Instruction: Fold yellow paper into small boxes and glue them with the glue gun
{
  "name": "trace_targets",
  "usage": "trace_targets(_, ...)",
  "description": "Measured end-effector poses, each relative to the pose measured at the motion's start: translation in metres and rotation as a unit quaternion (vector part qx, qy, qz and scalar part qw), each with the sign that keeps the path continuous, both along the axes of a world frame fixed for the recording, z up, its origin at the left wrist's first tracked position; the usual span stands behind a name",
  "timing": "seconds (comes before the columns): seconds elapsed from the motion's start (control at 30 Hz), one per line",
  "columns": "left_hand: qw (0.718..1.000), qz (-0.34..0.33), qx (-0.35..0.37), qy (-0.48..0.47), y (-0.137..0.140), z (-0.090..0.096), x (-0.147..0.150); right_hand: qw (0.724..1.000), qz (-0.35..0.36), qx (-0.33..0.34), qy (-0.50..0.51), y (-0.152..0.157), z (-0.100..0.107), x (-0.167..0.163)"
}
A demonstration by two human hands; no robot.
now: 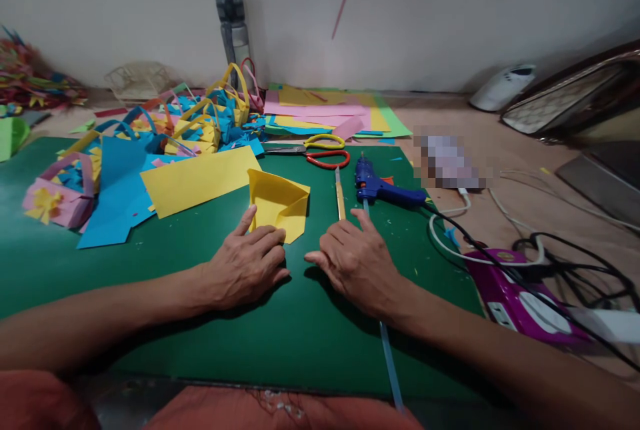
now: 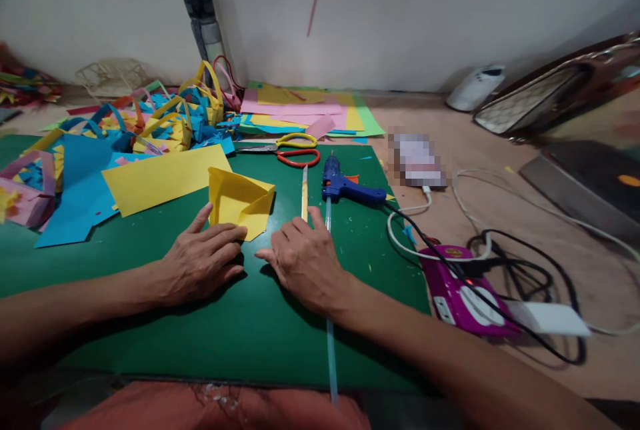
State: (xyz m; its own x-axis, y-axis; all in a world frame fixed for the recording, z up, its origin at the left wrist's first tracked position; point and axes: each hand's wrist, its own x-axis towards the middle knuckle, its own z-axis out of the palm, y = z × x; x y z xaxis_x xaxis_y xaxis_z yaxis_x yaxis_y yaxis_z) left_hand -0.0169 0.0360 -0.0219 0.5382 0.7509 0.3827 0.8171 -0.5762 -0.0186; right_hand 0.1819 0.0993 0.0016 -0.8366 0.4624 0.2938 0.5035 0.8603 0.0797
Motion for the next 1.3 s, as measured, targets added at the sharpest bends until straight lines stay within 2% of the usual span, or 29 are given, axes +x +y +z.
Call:
trace_targets(0.17, 1.0, -0.001, 0.016, 0.004, -0.001, -0.002, -0.001, 0.997, 0.056, -0.059, 0.012, -0.001, -0.007, -0.003)
trace_targets(0.4, 1.0, -0.002, 0.022, -0.002, -0.002, -0.002, 0.0, 0.986, 0.091, -0.138, 0.017, -0.008, -0.009, -0.005)
trace_targets(0.5, 0.999, -0.003, 0.031, -0.015, -0.001, -0.003, 0.0, 0.971, 0.127, -0.198, 0.045, -0.013, -0.005, -0.004)
trace_targets(0.6, 1.0, -0.003, 0.025, -0.018, 0.001, -0.004, -0.002, 0.95, 0.134, -0.251, 0.125, -0.014, 0.001, -0.002)
trace_targets(0.7, 1.0, -0.003, 0.023, 0.013, 0.005, 0.001, -0.004, 0.94, 0.076, -0.244, 0.224, -0.011, 0.006, 0.001)
trace_targets(0.77, 0.998, -0.011, 0.026, 0.058, 0.007, 0.006, -0.004, 0.935, 0.035, -0.245, 0.254, -0.008, 0.008, 0.002)
trace_targets(0.93, 0.991, -0.027, 0.038, 0.122, 0.012, 0.013, -0.002, 0.93, 0.003, -0.262, 0.258, -0.005, 0.009, 0.004)
trace_targets(1.13, 0.99, -0.023, 0.037, 0.136, 0.02, 0.009, -0.003, 0.934, -0.013, -0.23, 0.274, 0.001, 0.008, 0.006)
trace_targets(1.3, 0.992, -0.017, 0.047, 0.114, 0.023, 0.006, -0.006, 0.937, -0.029, -0.233, 0.257, 0.006, 0.008, 0.006)
